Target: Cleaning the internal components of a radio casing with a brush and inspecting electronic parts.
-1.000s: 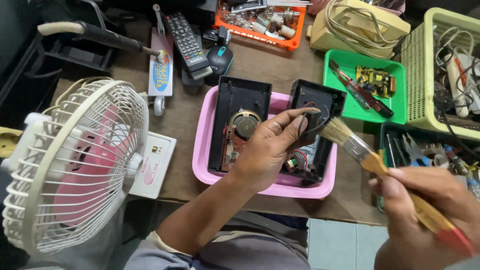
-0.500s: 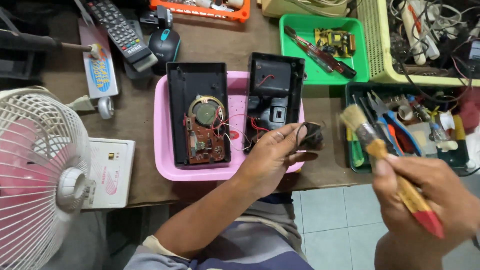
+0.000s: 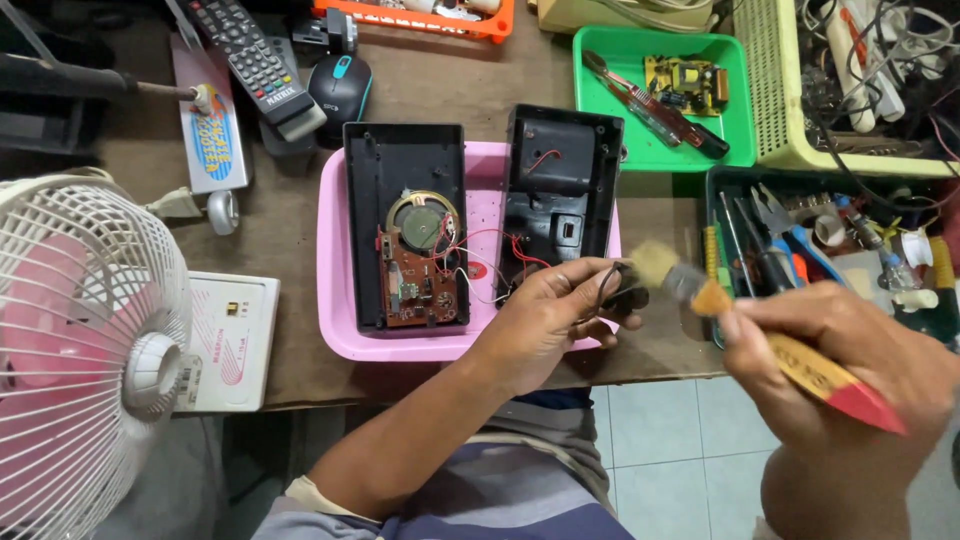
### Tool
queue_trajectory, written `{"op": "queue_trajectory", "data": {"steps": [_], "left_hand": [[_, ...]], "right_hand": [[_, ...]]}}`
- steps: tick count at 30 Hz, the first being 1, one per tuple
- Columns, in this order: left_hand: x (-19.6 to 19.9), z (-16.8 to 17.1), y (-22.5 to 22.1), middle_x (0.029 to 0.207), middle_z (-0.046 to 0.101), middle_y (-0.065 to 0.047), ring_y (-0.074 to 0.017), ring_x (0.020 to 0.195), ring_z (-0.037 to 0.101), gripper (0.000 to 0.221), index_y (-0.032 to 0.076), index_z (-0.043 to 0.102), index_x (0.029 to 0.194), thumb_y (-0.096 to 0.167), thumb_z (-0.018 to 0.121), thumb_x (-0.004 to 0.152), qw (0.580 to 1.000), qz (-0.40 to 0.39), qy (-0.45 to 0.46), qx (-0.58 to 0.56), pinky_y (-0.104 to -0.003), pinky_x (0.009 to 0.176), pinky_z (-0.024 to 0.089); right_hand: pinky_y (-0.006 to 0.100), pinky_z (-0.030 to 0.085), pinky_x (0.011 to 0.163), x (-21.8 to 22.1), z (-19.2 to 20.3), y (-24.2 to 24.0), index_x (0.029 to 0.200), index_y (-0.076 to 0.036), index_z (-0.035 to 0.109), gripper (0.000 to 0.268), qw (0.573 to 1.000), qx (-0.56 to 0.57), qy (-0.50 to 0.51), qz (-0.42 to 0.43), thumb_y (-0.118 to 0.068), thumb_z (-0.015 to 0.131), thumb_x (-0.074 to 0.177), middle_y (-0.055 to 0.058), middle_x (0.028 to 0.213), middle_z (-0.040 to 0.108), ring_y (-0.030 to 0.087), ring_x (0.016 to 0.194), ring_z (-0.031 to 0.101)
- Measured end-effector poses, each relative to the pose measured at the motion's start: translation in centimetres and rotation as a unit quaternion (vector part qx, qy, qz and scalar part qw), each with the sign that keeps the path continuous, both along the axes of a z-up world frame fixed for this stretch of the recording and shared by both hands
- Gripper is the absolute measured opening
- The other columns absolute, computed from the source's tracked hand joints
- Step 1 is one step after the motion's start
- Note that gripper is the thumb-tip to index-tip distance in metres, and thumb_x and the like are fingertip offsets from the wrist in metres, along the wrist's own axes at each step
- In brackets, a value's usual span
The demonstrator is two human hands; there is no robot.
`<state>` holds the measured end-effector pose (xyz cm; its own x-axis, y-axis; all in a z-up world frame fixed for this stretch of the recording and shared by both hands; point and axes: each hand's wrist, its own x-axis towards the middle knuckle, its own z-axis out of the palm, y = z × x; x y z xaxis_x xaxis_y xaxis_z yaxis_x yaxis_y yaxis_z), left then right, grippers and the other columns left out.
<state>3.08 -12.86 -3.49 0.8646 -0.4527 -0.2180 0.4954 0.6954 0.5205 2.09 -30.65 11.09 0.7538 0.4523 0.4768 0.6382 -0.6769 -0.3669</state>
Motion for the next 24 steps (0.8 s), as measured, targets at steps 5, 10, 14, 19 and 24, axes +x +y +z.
{"op": "queue_trajectory", "data": {"steps": [5, 10, 14, 19, 24], "left_hand": [[-0.7, 0.7, 0.4, 0.118, 0.07, -0.01, -0.0229, 0.1, 0.074, 0.036, 0.004, 0.062, 0.136, 0.021, 0.06, 0.105, 0.996, 0.03, -0.071, 0.045, -0.027, 0.077, 0.055], [-0.8, 1.0, 1.1, 0.122, 0.064, -0.014, -0.0251, 0.104, 0.07, 0.046, -0.001, 0.053, 0.145, 0.017, 0.06, 0.103, 0.994, 0.066, -0.088, 0.024, -0.031, 0.082, 0.061], [-1.0, 0.9, 1.8, 0.135, 0.056, -0.016, -0.0316, 0.111, 0.069, 0.049, 0.0, 0.046, 0.149, 0.012, 0.057, 0.103, 0.993, 0.07, -0.093, 0.002, -0.037, 0.094, 0.06], [-1.6, 1.7, 2.6, 0.126, 0.062, -0.016, -0.0336, 0.102, 0.073, 0.049, 0.001, 0.048, 0.145, 0.017, 0.063, 0.1, 0.996, 0.038, -0.085, 0.015, -0.034, 0.088, 0.061], [-2.0, 1.2, 3.0, 0.11, 0.063, -0.018, -0.031, 0.089, 0.073, 0.023, 0.004, 0.055, 0.127, 0.014, 0.057, 0.107, 0.995, -0.005, -0.089, -0.038, -0.031, 0.071, 0.06]], "right_hand": [[0.035, 0.049, 0.058, 1.5, 0.5, -1.4, 0.097, 0.02, 0.07, 0.016, 0.998, -0.027, 0.052, -0.027, 0.004, 0.072, 0.095, 0.025, 0.082, 0.069, 0.027, 0.061, 0.065], [0.043, 0.054, 0.082, -0.9, 0.0, -0.9, 0.109, 0.028, 0.069, 0.023, 0.997, -0.017, -0.039, -0.059, 0.01, 0.081, 0.1, 0.041, 0.105, 0.064, 0.041, 0.091, 0.065], [0.033, 0.045, 0.05, -0.8, -1.0, 0.0, 0.074, 0.003, 0.067, 0.029, 0.997, -0.063, 0.033, -0.041, -0.009, 0.061, 0.099, 0.015, 0.068, 0.064, 0.023, 0.055, 0.058], [0.034, 0.053, 0.075, 1.1, -3.3, 0.0, 0.124, 0.0, 0.071, 0.027, 0.996, -0.05, 0.076, -0.026, -0.013, 0.061, 0.103, 0.018, 0.105, 0.067, 0.024, 0.086, 0.064], [0.03, 0.056, 0.079, 3.5, -4.0, 0.4, 0.124, -0.008, 0.071, 0.03, 0.968, -0.029, 0.218, 0.119, -0.009, 0.068, 0.094, 0.009, 0.107, 0.068, 0.02, 0.095, 0.072]]}}
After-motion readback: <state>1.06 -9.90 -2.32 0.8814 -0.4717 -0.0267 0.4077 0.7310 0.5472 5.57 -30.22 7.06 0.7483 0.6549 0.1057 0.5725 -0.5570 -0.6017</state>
